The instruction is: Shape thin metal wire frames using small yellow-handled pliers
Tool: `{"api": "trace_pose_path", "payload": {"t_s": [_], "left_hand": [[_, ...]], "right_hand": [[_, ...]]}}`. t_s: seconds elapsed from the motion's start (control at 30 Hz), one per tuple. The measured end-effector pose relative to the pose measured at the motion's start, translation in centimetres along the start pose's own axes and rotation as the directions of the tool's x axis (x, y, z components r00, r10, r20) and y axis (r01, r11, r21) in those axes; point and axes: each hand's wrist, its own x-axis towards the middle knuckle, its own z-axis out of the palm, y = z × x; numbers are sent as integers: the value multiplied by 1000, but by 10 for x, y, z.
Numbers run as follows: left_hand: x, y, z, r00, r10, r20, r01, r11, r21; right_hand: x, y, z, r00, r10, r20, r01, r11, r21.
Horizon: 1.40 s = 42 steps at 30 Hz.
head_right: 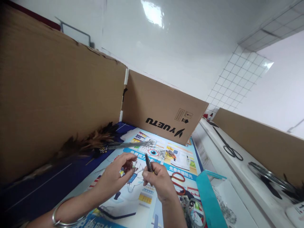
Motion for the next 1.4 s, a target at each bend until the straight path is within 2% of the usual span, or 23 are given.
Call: {"api": "trace_pose_path", "payload": {"t_s": [0.17,0.37,0.67,0.8,0.87,0.9,1.0,1.07,1.17,1.27,1.33,1.4], "left_hand": [[-4,0,-3,999,41,35,-42,999,23],[-5,3,-5,999,-35,26,35,999,19],[-6,2,-4,997,-71,43,72,997,-9],[-5,5,-6,991,-126,37,130,986,-108],[-4,5,-6,974,-212,83,227,934,-275],[-3,5,-6,955,-265,133,296,873,-387],[-2,0,-5,869,-380,316,490,584,-647],[-2,-4,-4,828,-399,393,549,436,-713],[-3,-11,-1,780,-409,473,604,295,-741],[-4,-16,1,745,-428,512,643,254,-723],[-3,-17,1,757,-455,469,628,310,-713],[-2,-18,0,781,-496,379,593,402,-698]], "right_hand": [[-3,-1,-1,1000,-14,11,14,1000,-1],[-1,1,-2,1000,-29,6,29,1000,-11],[3,5,-5,999,-47,9,47,998,-41],[3,5,-5,998,-56,7,56,996,-72],[2,4,-5,998,-57,11,58,994,-92],[2,5,-5,999,-53,14,54,993,-101],[2,7,-4,999,-27,20,29,992,-122],[2,8,-4,1000,-14,21,17,990,-138],[3,9,-5,1000,-18,21,21,988,-154],[4,7,-6,999,-31,6,32,987,-156],[4,5,-7,999,-35,-10,34,988,-148],[4,3,-8,999,-38,-25,35,990,-134]]}}
